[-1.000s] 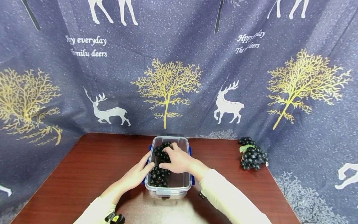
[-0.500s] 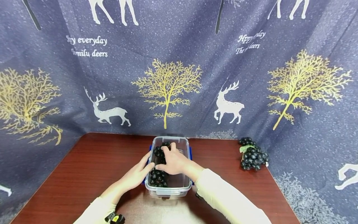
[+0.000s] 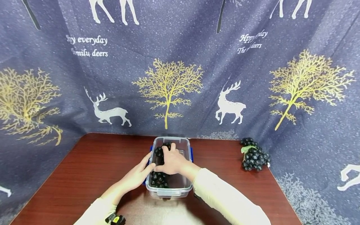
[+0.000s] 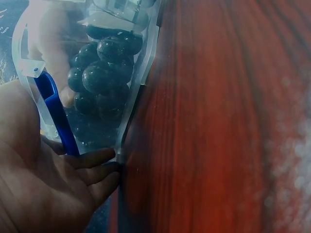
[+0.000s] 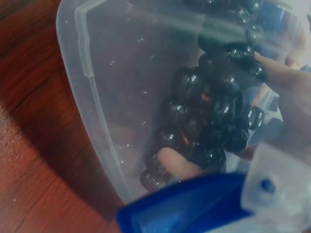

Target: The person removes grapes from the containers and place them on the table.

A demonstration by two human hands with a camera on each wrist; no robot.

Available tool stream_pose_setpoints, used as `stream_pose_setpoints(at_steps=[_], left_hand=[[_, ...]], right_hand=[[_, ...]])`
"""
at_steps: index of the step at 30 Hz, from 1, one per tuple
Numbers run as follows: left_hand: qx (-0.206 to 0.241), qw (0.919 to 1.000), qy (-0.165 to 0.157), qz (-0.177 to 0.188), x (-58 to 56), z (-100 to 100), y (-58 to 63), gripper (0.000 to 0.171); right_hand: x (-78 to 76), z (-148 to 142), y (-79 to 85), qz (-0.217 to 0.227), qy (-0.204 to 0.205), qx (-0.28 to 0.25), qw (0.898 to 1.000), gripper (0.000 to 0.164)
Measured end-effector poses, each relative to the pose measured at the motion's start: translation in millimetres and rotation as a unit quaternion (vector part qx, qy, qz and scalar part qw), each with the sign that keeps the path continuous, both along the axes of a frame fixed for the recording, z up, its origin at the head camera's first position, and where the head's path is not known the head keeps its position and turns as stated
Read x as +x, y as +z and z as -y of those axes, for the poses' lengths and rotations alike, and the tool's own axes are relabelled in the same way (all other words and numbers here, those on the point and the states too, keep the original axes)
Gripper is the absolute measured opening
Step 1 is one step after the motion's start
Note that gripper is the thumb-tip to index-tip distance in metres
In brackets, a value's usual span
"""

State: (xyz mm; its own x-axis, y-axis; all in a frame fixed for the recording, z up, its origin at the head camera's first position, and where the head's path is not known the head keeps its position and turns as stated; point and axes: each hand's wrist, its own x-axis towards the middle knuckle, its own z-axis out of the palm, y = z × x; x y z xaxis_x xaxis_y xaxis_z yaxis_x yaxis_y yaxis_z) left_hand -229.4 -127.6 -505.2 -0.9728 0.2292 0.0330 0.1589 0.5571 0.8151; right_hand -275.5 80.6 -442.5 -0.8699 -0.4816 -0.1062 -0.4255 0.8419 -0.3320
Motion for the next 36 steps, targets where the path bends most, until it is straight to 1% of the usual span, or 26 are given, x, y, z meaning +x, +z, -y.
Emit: stream_pose_setpoints(at_steps=[2, 6, 15, 24, 31, 36], left_hand=[[0.0, 1.0, 0.001, -0.001, 0.0, -0.1, 0.0, 0.07], [-0.001, 1.0, 0.003, -0.002, 0.6, -0.1, 0.1, 0.069], [0.003, 1.0, 0.0, -0.002, 0.1, 0.1, -0.6, 0.07], [-0.001, 1.0, 0.0, 0.0, -1.1, -0.5, -3.1, 0.07], [-0.002, 1.0, 0.001, 0.0, -1.8, 0.0, -3.7, 0.07], [0.001, 1.0, -0.006, -0.003, -1.8, 1.1, -3.9, 0.07]], right_hand=[[0.3, 2.5, -0.6, -0.004, -0.007, 0.004, 1.0, 0.104], [2.1, 6.7, -0.5, -0.008, -0.02, 0.002, 1.0, 0.101], [1.2, 10.6, -3.5, -0.017, -0.027, -0.002, 0.999, 0.096], [-0.7, 9.3, -2.3, -0.004, -0.028, -0.006, 1.0, 0.095], [-7.3, 6.3, -3.9, 0.009, -0.036, -0.022, 0.999, 0.097], [-10.8, 5.0, -5.9, 0.012, -0.041, -0.038, 0.998, 0.086]])
